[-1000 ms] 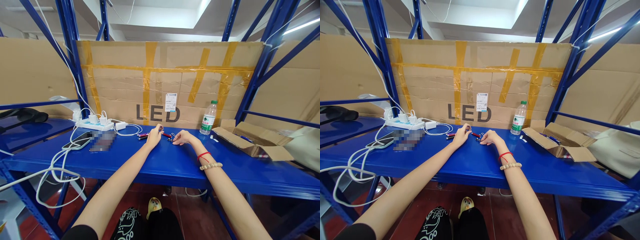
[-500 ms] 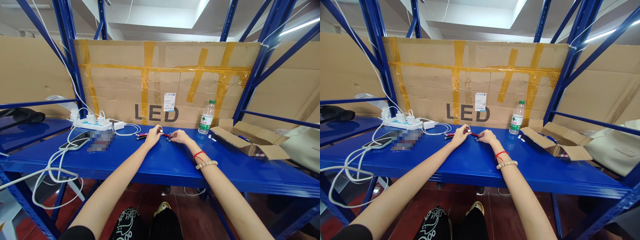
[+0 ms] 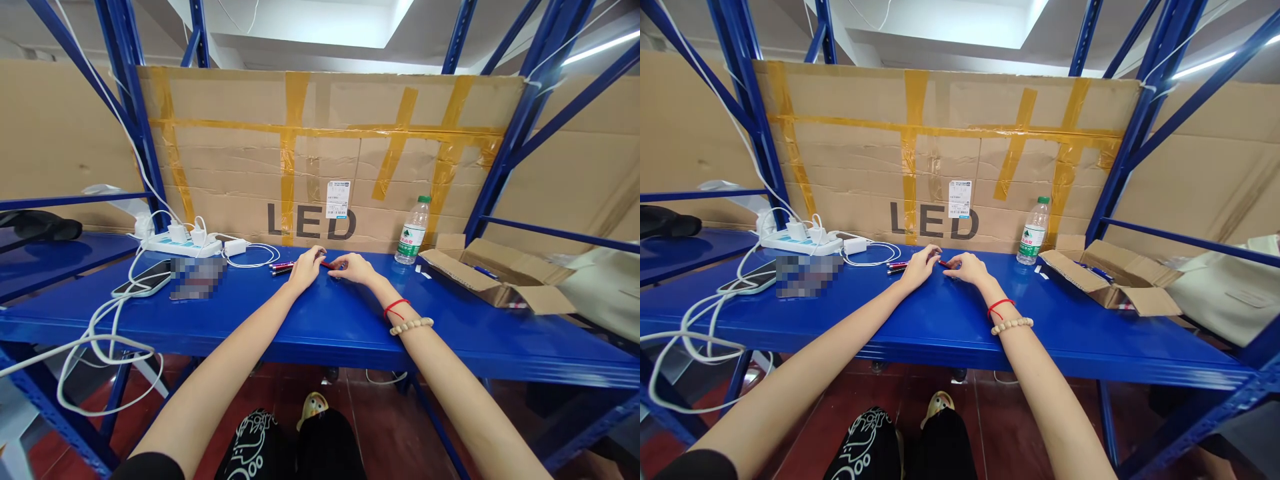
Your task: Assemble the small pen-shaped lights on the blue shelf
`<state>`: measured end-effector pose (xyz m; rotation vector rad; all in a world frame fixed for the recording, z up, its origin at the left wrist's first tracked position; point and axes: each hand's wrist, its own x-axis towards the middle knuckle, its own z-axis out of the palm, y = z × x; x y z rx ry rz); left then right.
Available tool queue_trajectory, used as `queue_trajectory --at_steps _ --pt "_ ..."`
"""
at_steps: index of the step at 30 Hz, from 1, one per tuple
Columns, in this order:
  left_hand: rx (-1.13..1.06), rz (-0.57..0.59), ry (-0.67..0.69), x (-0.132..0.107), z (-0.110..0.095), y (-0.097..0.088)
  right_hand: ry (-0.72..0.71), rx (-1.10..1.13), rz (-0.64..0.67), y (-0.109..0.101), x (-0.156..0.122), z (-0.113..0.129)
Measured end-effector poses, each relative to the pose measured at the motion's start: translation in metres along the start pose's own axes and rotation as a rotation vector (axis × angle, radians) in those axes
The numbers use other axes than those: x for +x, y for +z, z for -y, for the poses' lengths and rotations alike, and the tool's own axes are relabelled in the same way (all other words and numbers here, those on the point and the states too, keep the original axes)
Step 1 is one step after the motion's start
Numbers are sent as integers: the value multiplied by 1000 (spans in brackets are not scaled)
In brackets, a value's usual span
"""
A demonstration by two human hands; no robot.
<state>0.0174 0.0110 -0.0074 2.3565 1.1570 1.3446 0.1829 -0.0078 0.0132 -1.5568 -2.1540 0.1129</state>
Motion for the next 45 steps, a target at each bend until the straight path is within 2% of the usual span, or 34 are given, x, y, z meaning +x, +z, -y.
queue_trajectory --at_steps 5,10,18,25,29,33,37,40,45 --pt "177 177 -29 -2 0 -1 25 -23 -87 2 2 -3" --pt "257 264 56 0 5 -4 -43 -39 -21 4 5 -12" --pt "208 161 67 8 19 3 -166 -38 30 10 11 -11" --pt "131 34 -120 9 21 10 -199 -126 49 14 11 -3" --pt "2 34 -182 6 13 8 -152 -139 41 13 9 1" --pt "-123 43 -157 7 12 7 -99 -59 49 16 11 1" --pt "-178 29 -96 8 14 10 -138 -35 53 19 12 0" --pt "-134 19 -60 8 15 10 -126 -68 -16 16 10 3" --pt "-80 -8 -37 7 14 11 -23 86 -300 5 6 8"
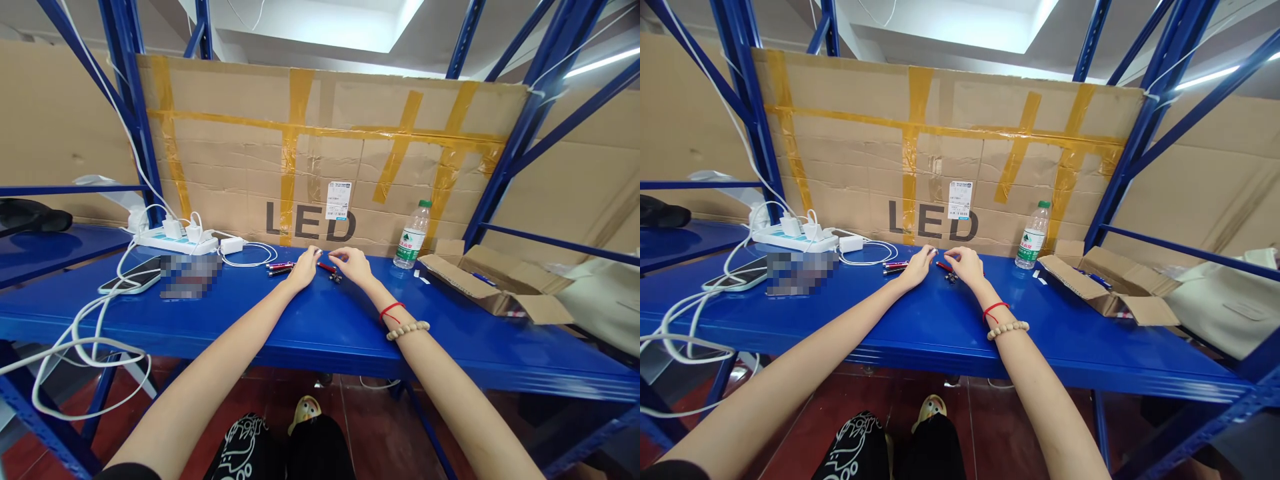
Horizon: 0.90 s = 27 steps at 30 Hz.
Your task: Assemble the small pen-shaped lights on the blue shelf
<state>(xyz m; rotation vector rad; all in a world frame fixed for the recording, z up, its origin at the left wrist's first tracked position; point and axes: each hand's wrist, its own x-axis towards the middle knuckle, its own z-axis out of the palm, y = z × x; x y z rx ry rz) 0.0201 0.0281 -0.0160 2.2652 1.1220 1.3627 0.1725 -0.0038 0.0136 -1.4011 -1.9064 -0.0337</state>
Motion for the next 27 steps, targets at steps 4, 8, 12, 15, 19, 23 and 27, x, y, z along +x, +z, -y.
queue_trajectory --at_steps 4,8,12,15,19,23,27 --pt "27 64 30 -2 -1 -1 -55 210 -86 -1 2 2" --pt "51 105 18 -4 -7 -5 -91 295 -86 2 3 2" --pt "88 138 0 -4 -12 -8 -91 304 -138 4 3 1" --pt "104 130 -10 -5 -14 -9 -77 297 -188 4 4 -1" --pt "116 143 10 -7 -18 -11 -86 348 -143 3 5 -1" --pt "153 162 10 -9 -22 -12 -86 415 -96 1 5 -2" --pt "186 175 24 -9 -22 -13 -97 392 -59 1 5 -2"
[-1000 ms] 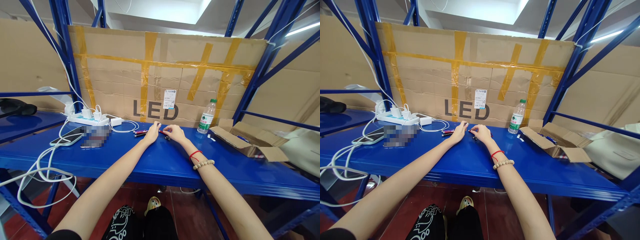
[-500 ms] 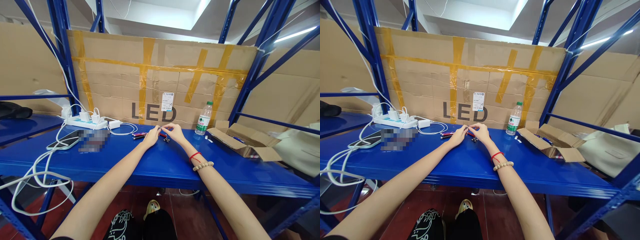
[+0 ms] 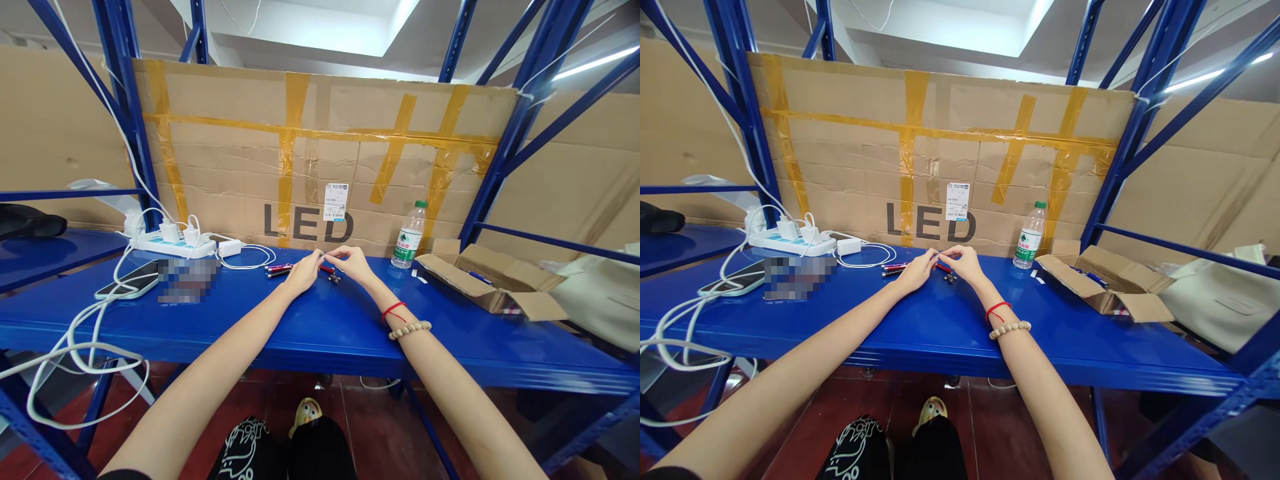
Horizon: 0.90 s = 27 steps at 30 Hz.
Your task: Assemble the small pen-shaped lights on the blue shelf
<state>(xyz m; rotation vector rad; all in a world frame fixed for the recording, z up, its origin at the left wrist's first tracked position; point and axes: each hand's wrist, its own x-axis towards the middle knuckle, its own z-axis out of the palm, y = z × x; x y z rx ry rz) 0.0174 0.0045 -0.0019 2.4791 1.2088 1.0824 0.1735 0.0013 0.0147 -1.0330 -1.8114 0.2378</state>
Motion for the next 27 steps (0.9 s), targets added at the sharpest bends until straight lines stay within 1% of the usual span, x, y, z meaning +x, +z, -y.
queue_trajectory --at_steps 4,7,11,12,14,17,19,21,23,27 --pt "33 18 22 1 2 0 -2 -124 45 2 -1 -1" --pt "47 24 6 2 3 0 -1 -197 76 2 -1 -1" --pt "99 -11 -112 4 3 1 77 -318 57 -4 -2 1" --pt "111 -17 -142 4 3 1 101 -368 77 -6 -2 1" --pt "119 -17 -163 5 4 2 141 -480 180 -10 -4 2" --pt "74 -17 -124 6 9 4 170 -605 363 -12 -6 1" --pt "17 -26 -95 8 12 6 172 -636 422 -11 -6 -1" --pt "-41 -36 -65 9 15 8 173 -634 434 -9 -6 -4" --pt "-82 -31 -40 9 16 9 175 -620 415 -7 -5 -6" --pt "-97 8 -15 8 15 8 215 -594 398 -3 -6 -8"
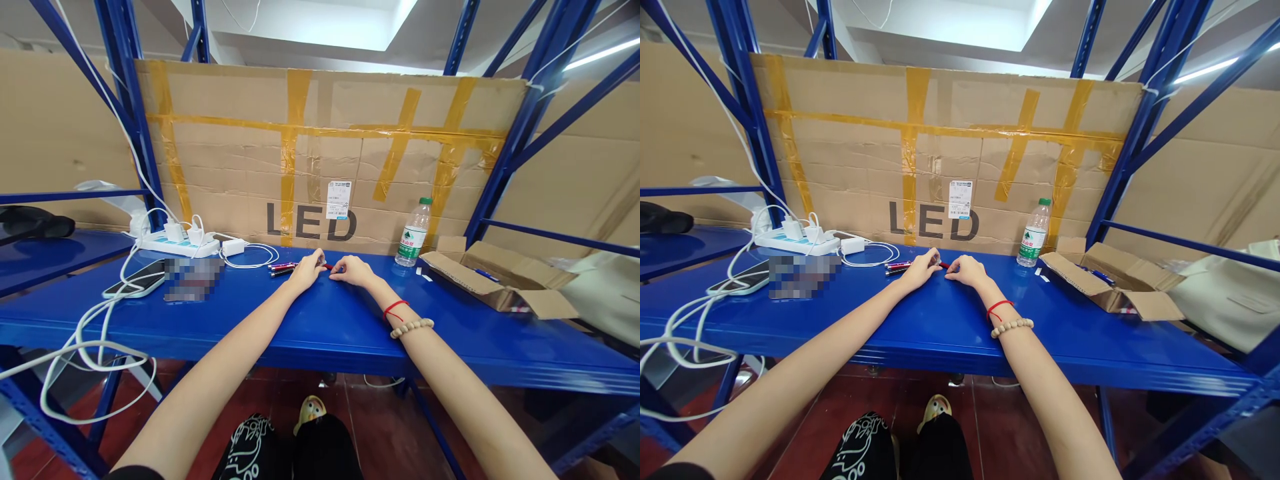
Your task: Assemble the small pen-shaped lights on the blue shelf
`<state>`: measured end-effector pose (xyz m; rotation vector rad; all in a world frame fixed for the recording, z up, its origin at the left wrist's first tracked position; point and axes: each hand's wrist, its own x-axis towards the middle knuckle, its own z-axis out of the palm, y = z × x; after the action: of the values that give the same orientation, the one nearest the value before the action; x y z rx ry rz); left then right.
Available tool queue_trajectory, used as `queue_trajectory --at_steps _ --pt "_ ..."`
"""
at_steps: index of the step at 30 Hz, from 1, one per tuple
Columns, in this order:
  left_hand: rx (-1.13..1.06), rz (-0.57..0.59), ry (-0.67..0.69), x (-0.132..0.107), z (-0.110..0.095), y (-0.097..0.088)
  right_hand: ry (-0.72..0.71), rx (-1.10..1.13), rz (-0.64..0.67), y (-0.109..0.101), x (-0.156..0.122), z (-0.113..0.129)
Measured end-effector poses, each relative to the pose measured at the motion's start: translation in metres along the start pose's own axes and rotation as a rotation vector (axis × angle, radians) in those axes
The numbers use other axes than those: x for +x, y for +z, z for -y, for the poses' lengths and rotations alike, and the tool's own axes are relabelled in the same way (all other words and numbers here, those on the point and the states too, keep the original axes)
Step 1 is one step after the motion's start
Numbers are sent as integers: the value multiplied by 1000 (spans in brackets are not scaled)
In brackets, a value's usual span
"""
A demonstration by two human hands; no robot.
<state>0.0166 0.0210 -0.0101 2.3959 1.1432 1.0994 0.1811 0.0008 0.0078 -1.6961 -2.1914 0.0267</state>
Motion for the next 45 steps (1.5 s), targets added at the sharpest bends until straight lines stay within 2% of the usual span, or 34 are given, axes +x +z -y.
queue_trajectory --at_steps 3,8,11,14,20,25,30,34,38,45 --pt "25 -3 -1 -1 -1 -1 4 7 -15 1 -1 2" --pt "33 -28 -46 1 1 -1 5 132 -298 -2 -1 10" --pt "24 -20 -55 1 0 -1 -28 259 -358 -3 -1 15" --pt "11 -10 -54 -1 -4 -2 -62 305 -356 -3 -1 19" --pt "17 2 -23 -3 -7 -4 -34 301 -347 -4 -2 17" --pt "68 19 -45 -4 -11 -6 -43 276 -286 -5 -3 19" --pt "154 -32 -125 -6 -19 -10 103 135 -307 -9 -6 17" --pt "197 -59 -162 -7 -24 -13 187 -39 -192 -11 -9 13" --pt "197 -41 -161 -8 -26 -14 258 -63 -108 -9 -9 13" --pt "95 -53 -105 -6 -20 -10 218 -48 -110 -5 -8 16"
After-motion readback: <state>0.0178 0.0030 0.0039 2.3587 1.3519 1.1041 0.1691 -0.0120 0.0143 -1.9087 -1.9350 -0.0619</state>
